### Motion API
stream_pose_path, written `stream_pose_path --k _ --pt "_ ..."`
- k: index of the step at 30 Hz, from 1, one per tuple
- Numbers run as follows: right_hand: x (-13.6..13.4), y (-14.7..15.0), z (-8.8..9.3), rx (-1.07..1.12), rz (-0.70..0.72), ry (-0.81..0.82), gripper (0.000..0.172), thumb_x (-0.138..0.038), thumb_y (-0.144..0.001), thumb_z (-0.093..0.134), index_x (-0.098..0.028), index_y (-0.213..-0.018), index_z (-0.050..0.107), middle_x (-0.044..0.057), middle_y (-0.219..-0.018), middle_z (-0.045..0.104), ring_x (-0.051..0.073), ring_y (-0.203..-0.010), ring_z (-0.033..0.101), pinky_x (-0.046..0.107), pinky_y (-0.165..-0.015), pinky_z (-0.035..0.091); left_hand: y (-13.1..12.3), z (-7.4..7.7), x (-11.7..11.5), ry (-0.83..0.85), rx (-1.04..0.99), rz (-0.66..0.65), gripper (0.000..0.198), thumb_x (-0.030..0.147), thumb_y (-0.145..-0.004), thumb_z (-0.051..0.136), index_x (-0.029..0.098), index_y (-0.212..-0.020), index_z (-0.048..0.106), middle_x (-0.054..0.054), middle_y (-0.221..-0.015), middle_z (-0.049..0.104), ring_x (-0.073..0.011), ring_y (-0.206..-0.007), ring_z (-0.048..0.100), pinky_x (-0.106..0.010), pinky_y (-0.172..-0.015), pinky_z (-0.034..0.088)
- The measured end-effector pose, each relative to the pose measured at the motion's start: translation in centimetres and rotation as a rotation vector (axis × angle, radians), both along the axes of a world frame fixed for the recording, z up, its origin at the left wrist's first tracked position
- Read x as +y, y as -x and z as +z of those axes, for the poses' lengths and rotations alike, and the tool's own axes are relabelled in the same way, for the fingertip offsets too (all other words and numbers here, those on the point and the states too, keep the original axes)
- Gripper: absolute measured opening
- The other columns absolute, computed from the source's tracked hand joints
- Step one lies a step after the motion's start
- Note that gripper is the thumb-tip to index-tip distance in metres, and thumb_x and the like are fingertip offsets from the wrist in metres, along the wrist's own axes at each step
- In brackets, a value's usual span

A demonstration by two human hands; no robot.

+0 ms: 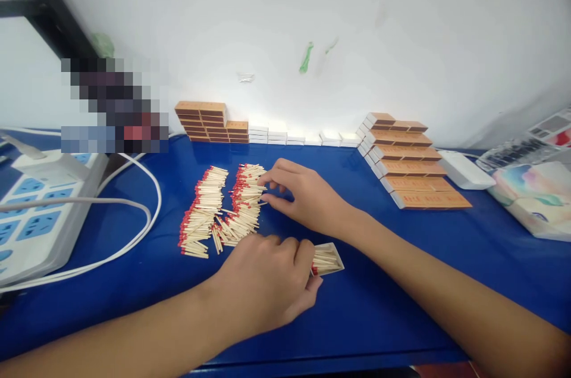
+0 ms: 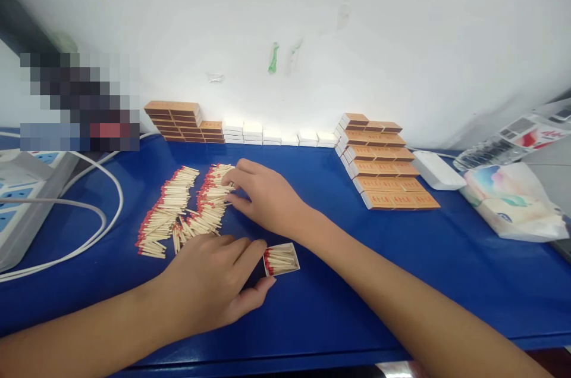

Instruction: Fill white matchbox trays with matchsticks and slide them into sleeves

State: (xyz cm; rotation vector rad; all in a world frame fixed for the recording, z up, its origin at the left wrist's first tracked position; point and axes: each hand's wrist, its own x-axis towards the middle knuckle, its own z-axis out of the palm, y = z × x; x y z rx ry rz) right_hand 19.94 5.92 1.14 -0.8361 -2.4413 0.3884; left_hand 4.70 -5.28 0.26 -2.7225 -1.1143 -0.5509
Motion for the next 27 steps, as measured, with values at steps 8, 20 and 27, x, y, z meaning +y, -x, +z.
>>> stream_pose_path --k 8,20,27 --pt "0.0 0.8 -1.1 -0.148 -0.015 -0.149 0.010 -0.024 -0.105 0.063 -0.017 -0.103 0.071 0.010 -0.105 0.067 0.023 -0.100 0.060 0.035 -0.084 0.050 0.2 0.1 0.1 -0.016 -0.002 -0.024 0.020 0.039 -0.091 0.067 0.019 -0.089 0.067 0.002 -0.063 0.064 -0.0222 -0.050 0.065 -0.037 -0.041 0.044" --pt "0.0 0.6 -0.7 -0.101 -0.004 -0.084 0.011 -0.010 -0.097 0.061 -0.018 -0.090 0.066 0.006 -0.095 0.062 0.018 -0.089 0.056 0.031 -0.079 0.045 0.2 0.1 0.1 0.016 0.026 -0.025 0.020 0.038 -0.094 0.063 0.019 -0.087 0.065 0.001 -0.064 0.065 -0.0228 -0.051 0.065 -0.036 -0.042 0.045" --pt "0.1 -3.2 0.9 -0.051 -0.040 0.068 0.008 -0.017 -0.099 0.061 -0.019 -0.098 0.069 0.005 -0.099 0.063 0.016 -0.084 0.059 0.030 -0.076 0.047 0.1 0.5 0.6 0.157 0.050 0.078 0.020 0.038 -0.095 0.060 0.019 -0.095 0.067 0.000 -0.069 0.069 -0.0267 -0.056 0.070 -0.038 -0.046 0.050"
